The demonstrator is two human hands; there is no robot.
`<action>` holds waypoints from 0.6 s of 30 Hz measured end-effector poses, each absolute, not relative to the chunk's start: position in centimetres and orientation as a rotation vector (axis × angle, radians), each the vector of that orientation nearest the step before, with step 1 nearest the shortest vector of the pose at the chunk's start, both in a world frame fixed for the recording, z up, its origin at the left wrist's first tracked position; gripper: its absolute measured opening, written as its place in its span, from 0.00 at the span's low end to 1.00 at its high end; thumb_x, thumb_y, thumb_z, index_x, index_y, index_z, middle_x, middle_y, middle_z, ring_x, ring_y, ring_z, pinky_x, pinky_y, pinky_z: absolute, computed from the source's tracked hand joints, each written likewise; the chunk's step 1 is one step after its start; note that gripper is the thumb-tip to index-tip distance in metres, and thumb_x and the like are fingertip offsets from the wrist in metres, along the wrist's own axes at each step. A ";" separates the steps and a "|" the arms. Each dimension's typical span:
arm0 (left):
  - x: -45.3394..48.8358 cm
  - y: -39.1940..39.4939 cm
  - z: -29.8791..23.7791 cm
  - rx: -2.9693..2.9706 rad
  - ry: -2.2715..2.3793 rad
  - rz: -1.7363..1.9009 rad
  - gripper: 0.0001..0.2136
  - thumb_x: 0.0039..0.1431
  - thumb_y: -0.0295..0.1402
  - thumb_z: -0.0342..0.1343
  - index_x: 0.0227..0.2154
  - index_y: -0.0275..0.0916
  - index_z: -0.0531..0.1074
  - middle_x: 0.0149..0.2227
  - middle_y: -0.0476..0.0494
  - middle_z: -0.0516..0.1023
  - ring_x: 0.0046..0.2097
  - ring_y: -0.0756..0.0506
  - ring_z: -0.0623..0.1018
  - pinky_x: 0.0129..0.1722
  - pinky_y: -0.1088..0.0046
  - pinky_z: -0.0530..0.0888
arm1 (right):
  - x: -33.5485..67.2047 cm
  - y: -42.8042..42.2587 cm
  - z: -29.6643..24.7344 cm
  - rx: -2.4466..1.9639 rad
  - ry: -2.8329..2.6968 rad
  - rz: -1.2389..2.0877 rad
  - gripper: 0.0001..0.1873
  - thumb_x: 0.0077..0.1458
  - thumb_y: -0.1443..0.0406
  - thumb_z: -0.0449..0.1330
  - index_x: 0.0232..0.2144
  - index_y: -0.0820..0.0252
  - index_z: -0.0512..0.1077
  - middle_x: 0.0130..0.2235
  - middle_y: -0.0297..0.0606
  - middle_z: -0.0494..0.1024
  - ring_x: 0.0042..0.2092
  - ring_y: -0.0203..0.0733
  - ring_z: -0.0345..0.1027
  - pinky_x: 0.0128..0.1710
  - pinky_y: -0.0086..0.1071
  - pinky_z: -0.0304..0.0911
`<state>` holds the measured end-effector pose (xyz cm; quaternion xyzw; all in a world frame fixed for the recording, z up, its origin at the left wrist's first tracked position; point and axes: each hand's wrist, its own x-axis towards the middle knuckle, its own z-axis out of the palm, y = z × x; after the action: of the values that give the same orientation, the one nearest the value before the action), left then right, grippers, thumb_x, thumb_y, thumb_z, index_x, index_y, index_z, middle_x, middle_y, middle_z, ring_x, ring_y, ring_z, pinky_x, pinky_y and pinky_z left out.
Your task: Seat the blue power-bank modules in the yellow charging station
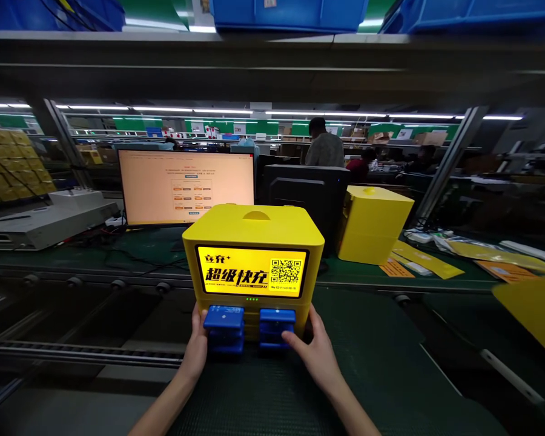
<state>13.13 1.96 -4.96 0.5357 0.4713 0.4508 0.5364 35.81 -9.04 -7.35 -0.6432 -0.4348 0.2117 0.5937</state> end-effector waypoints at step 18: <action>10.2 2.7 -6.9 1.807 1.157 0.977 0.48 0.42 0.40 0.65 0.63 0.46 0.41 0.63 0.41 0.53 0.63 0.38 0.57 0.60 0.59 0.58 | 37.1 -9.1 -9.6 -1.764 -1.341 0.354 0.28 0.51 0.53 0.58 0.51 0.58 0.59 0.54 0.45 0.64 0.55 0.51 0.58 0.52 0.42 0.58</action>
<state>10.15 2.66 -6.89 0.7083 0.4535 0.3831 0.3820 37.11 -9.05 -9.64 -0.7083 -0.5385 0.1420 0.4338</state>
